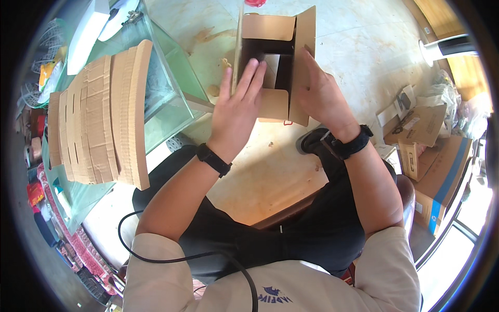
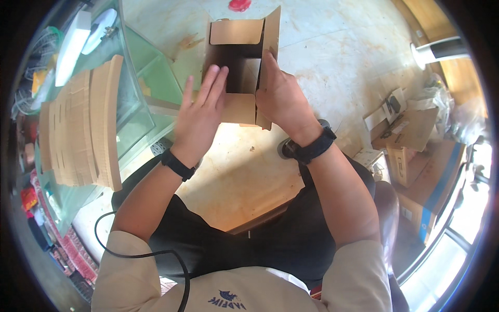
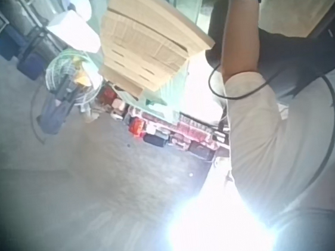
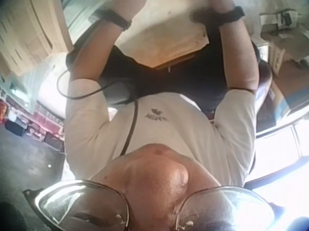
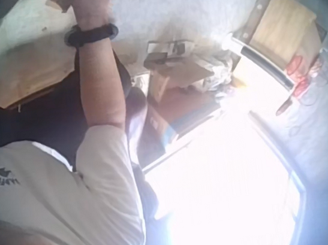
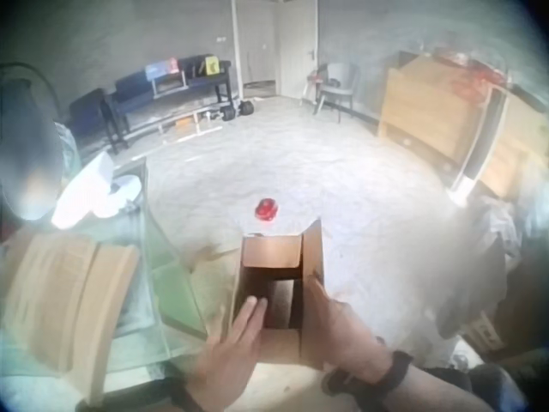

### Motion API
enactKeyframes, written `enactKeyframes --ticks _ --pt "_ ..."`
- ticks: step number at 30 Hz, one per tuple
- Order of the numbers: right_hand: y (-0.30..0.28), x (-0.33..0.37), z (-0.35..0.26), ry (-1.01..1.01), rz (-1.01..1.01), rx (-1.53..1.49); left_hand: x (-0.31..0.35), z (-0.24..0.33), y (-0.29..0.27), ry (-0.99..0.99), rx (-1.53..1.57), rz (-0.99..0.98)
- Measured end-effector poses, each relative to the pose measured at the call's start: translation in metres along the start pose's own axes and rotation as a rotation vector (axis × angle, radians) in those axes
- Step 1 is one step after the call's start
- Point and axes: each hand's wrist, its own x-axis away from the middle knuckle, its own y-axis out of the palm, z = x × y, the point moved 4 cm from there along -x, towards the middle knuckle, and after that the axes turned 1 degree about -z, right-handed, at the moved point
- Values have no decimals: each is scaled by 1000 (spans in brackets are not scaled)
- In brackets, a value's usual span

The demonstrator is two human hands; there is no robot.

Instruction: The person assembles a flat-packed cardboard box by folding and interlocking its flaps. They then place the assembled box on a nearby chair and briefly handle a small rectangular object on a wooden cabinet.

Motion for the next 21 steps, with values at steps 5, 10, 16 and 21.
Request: enactKeyframes --ticks 5,10,16,21 --pt "9 4 -13 78 -30 -36 10 7 13 -16 193 -224" --pt "6 5 -11 69 34 -41 7 -15 2 -44 322 -170" --pt "8 4 10 52 134 260 -4 -6 -8 -16 348 -215" --pt "-9 2 7 266 -64 424 7 1 4 31 348 -123"
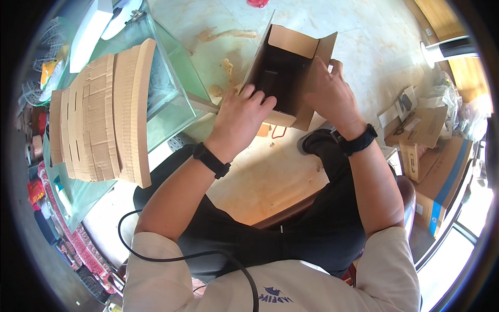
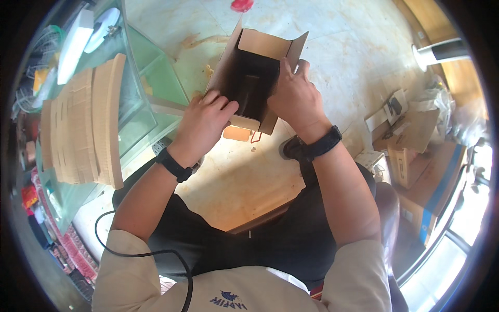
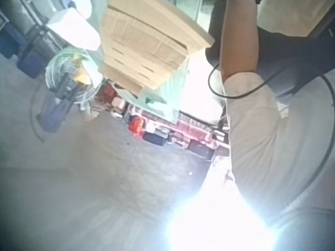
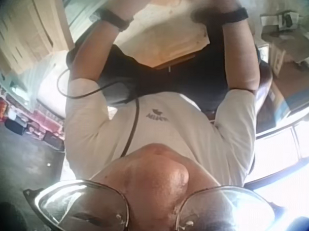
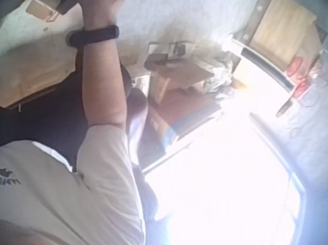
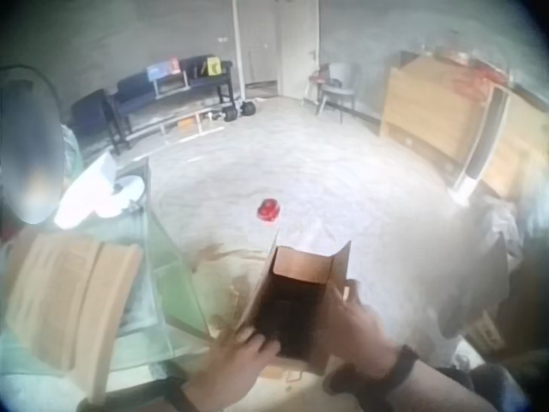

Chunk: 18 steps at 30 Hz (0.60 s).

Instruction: The person assembles a flat-packed cardboard box by folding and interlocking its flaps. They then place the assembled box on a nearby chair and briefly handle a small rectangular object on a wooden cabinet.

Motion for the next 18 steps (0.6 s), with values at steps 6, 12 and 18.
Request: enactKeyframes --ticks 6,12,18 --pt "-7 -4 14 -178 245 279 -1 -5 -6 43 10 -25" --pt "-8 -8 24 -282 570 474 2 8 -10 172 -62 68" --pt "-20 -15 33 41 53 361 13 31 -31 273 13 73"
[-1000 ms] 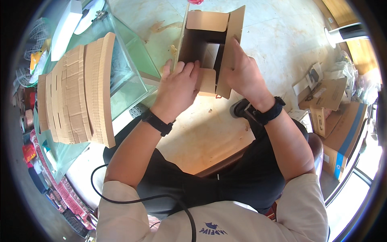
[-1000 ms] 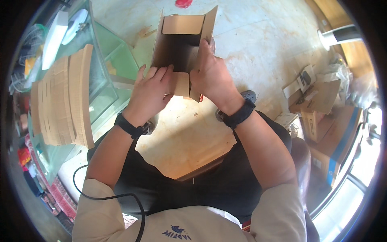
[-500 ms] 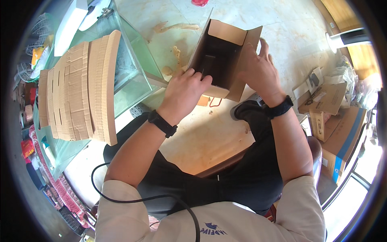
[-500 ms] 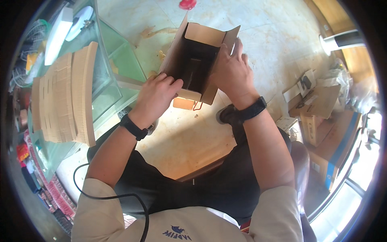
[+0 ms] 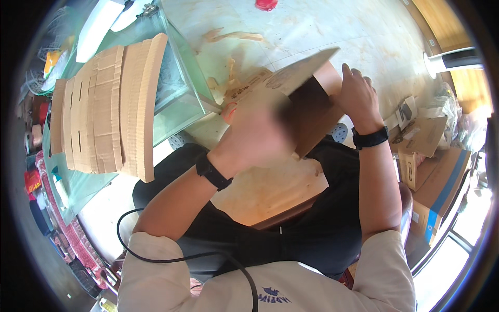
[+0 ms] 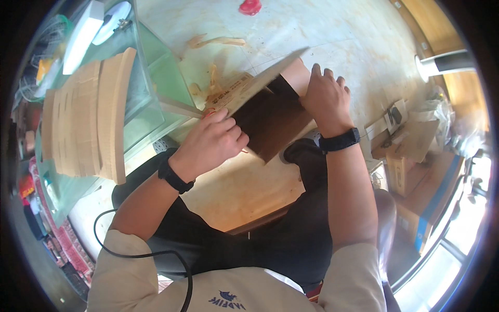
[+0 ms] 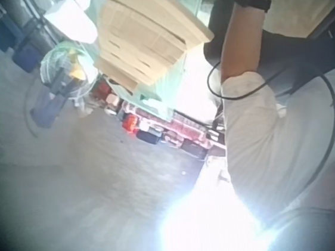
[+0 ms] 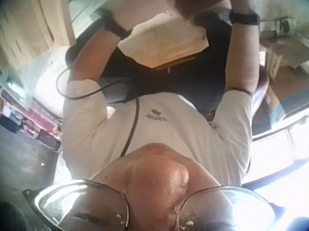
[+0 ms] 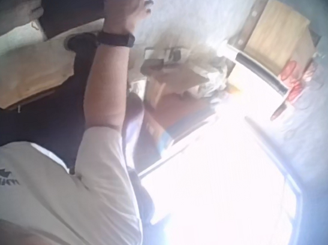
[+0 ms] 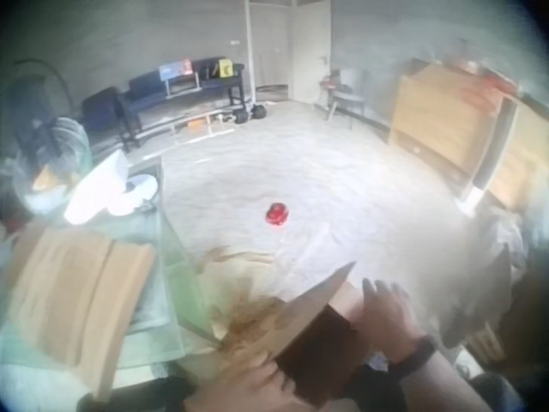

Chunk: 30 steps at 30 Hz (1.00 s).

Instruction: The person assembles a flat-packed cardboard box by folding and interlocking its flaps. They then place the assembled box on a nearby chair and briefly handle a small rectangular object on a wooden cabinet.

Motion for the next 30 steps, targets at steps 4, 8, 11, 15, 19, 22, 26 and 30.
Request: enactKeyframes --ticks 4,8,11,15,19,22,26,30 --pt "19 -1 5 -21 -185 11 5 6 -12 81 80 10" --pt "24 -3 4 -40 -182 -103 18 4 -10 112 114 6" --pt "28 -3 -2 -42 -218 -14 32 9 -3 118 124 67" --pt "32 3 -16 -130 -431 5 48 34 2 250 -32 99" --pt "42 7 -22 -148 -249 32 58 62 1 352 -71 79" --pt "43 7 -26 -204 -235 30 64 68 5 247 -30 102" --pt "37 -5 -19 -185 -266 -30 69 53 15 159 92 82" --pt "37 -24 6 -197 -207 -174 69 24 20 68 106 195"
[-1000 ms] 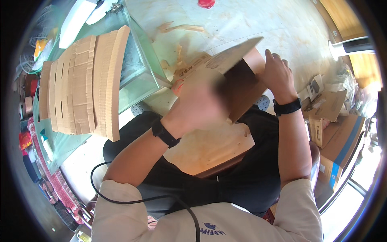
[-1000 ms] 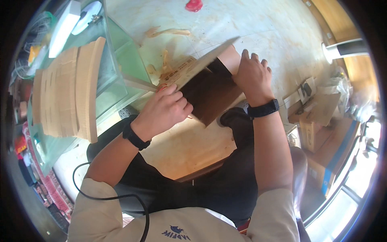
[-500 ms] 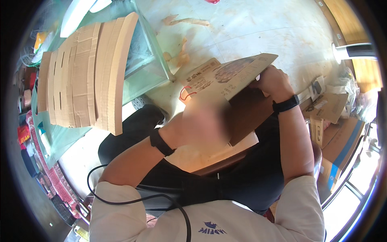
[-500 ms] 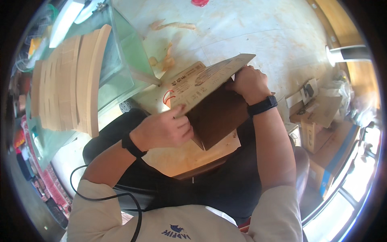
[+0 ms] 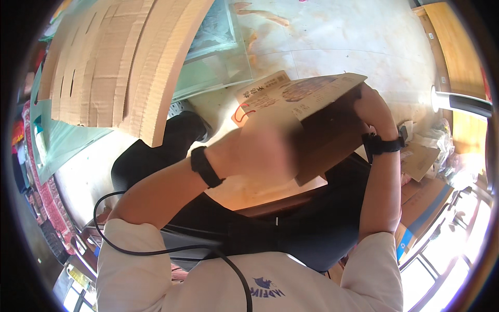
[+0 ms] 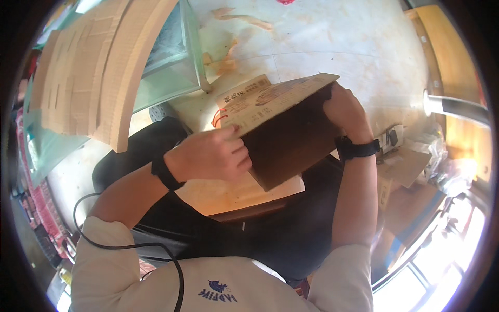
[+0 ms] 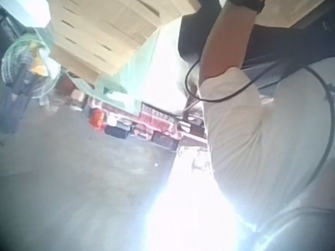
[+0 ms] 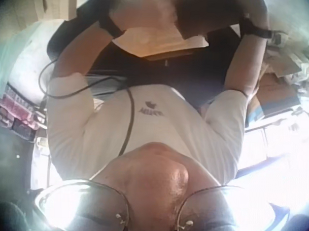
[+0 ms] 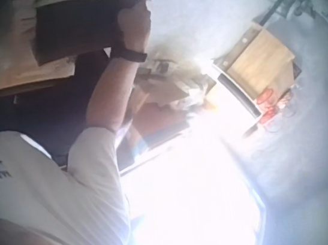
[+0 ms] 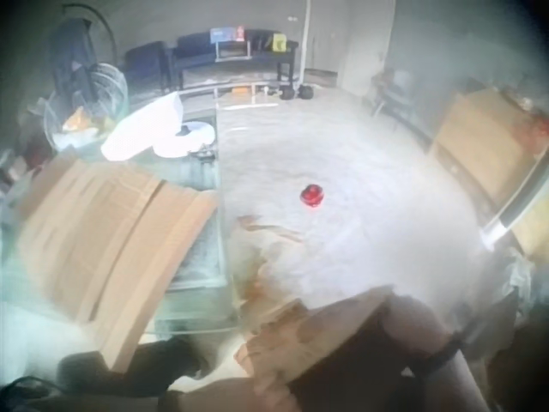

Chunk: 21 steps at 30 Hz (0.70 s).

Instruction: The person assembles a flat-packed cardboard box by folding and interlocking its flaps. They then place the assembled box on a nearby chair and briefly handle a small rectangular object on a wooden cabinet.

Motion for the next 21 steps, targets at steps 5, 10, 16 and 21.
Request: enactKeyframes --ticks 5,10,16,21 --pt "-22 3 23 -79 110 -167 5 -31 -13 -124 228 -80" --pt "-38 7 37 -34 198 -216 -1 -49 -24 -26 -157 -4" --pt "-47 17 23 -75 203 -177 -12 -59 -33 -67 -211 20" --pt "-57 28 16 -147 123 -136 -8 -67 -36 -273 -243 -50"
